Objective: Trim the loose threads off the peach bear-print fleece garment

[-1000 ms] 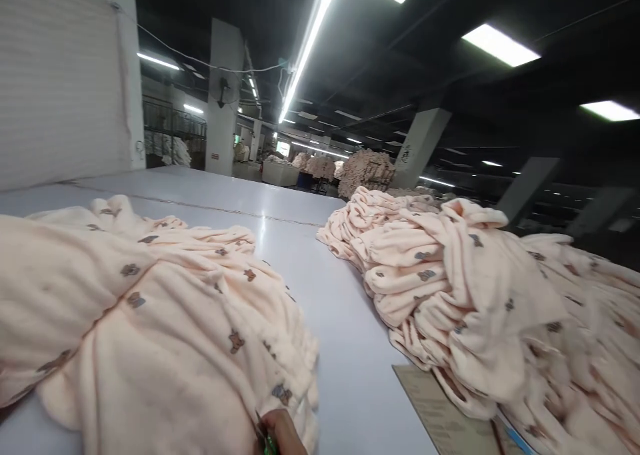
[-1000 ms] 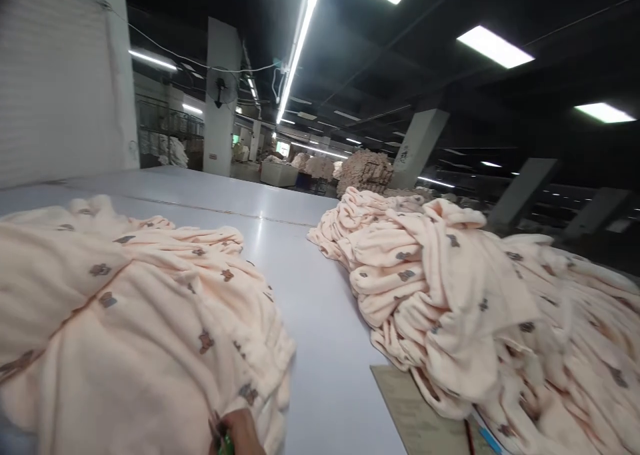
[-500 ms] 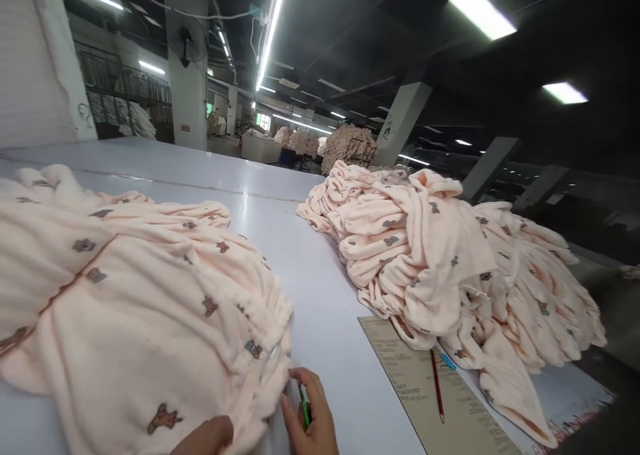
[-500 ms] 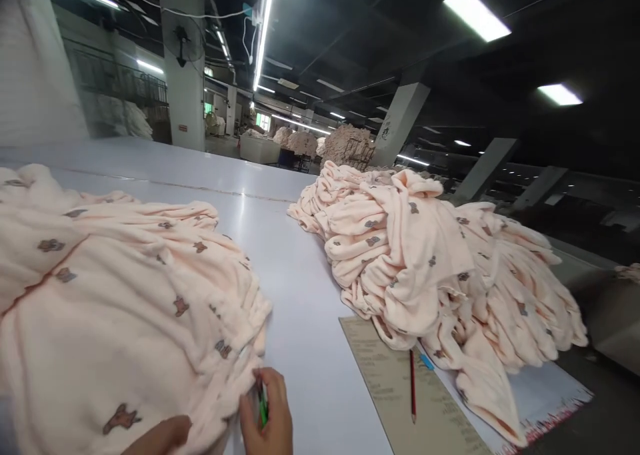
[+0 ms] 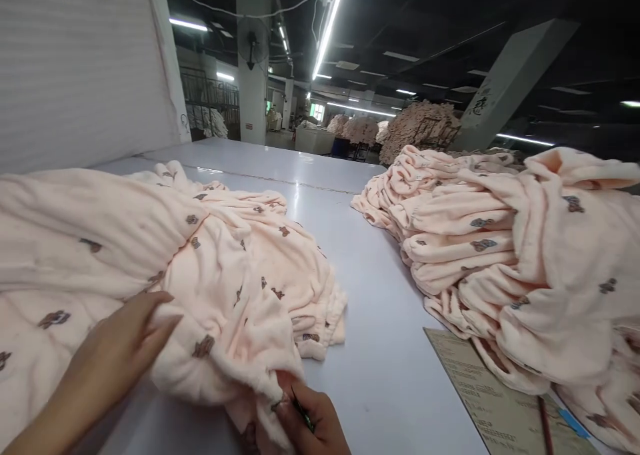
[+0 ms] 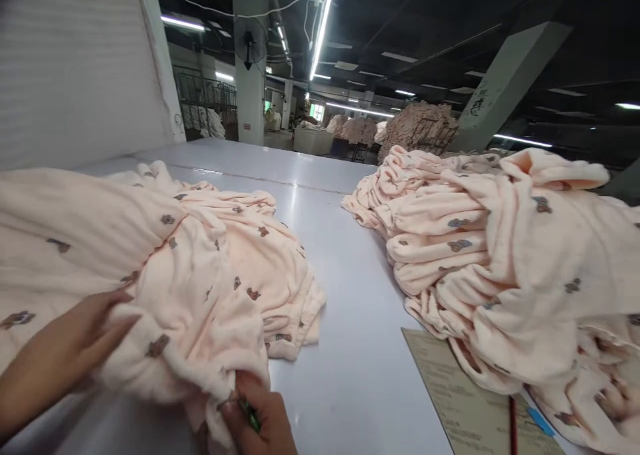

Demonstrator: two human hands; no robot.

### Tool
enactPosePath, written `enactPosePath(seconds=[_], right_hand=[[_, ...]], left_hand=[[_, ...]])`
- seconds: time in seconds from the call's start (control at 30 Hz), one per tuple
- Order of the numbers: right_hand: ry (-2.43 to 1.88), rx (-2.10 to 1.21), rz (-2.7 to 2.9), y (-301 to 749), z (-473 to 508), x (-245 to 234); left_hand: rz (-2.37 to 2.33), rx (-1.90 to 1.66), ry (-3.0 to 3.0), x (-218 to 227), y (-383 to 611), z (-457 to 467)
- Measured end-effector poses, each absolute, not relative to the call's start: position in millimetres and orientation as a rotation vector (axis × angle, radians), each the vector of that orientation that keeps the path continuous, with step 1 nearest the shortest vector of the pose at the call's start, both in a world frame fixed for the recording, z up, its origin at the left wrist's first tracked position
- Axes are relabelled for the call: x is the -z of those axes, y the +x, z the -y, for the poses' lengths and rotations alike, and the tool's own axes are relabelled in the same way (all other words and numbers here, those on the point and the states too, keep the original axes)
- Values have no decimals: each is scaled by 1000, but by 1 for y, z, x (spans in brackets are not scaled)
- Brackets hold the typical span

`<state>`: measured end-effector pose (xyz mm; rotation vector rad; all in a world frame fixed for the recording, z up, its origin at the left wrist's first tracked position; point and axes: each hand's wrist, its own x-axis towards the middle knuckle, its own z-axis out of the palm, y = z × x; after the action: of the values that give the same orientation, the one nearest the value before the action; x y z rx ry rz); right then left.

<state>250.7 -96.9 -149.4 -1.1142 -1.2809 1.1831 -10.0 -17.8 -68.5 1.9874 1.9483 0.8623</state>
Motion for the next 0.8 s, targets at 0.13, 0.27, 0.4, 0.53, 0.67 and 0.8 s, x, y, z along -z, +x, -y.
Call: enactPosePath(seconds=[0.13, 0.27, 0.4, 0.53, 0.67, 0.8], right_hand=[[-1081, -1305, 1192, 250, 94, 141], [-1129, -1338, 1053, 260, 88, 135], [-1203, -1330, 984, 265, 83, 138], [-1274, -1214, 997, 261, 90, 135], [-1329, -1018, 1086, 257, 105, 117], [-1285, -944, 1342, 246, 110, 106]], left_hand=[[-1502, -913, 2149, 88, 26, 43], [-1168, -692, 1906, 90, 61, 69], [-883, -606, 1156, 89, 69, 62], [-755, -554, 991, 90, 65, 48], [-794, -500, 1111, 84, 60, 50], [-975, -422, 1297, 81, 60, 60]])
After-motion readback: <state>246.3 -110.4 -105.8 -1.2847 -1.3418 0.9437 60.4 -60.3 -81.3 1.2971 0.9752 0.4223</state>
